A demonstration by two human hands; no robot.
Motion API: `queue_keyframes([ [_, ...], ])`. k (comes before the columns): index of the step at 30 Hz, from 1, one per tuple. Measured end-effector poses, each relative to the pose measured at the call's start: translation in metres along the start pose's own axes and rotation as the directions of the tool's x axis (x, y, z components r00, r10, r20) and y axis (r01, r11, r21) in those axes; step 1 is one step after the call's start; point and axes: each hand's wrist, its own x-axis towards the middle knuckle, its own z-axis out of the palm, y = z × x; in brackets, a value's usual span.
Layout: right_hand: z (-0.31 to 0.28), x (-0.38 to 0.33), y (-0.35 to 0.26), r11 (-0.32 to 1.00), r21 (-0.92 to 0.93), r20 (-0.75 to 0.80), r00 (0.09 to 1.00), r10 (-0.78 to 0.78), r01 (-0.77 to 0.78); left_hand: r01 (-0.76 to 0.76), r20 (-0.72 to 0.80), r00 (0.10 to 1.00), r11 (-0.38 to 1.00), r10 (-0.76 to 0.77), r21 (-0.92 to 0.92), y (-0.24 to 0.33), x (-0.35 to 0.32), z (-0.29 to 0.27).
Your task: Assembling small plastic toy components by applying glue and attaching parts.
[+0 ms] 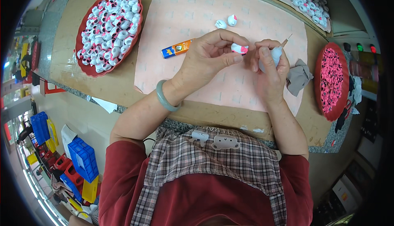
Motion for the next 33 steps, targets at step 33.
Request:
queue_keyframes([
  [33,-0.001,-0.002,-0.003,0.988,-0.113,0.006,0.995,0.104,-0.102,-0.211,0.168,0.925,0.096,0.341,0.973,0.048,0.02,-0.052],
])
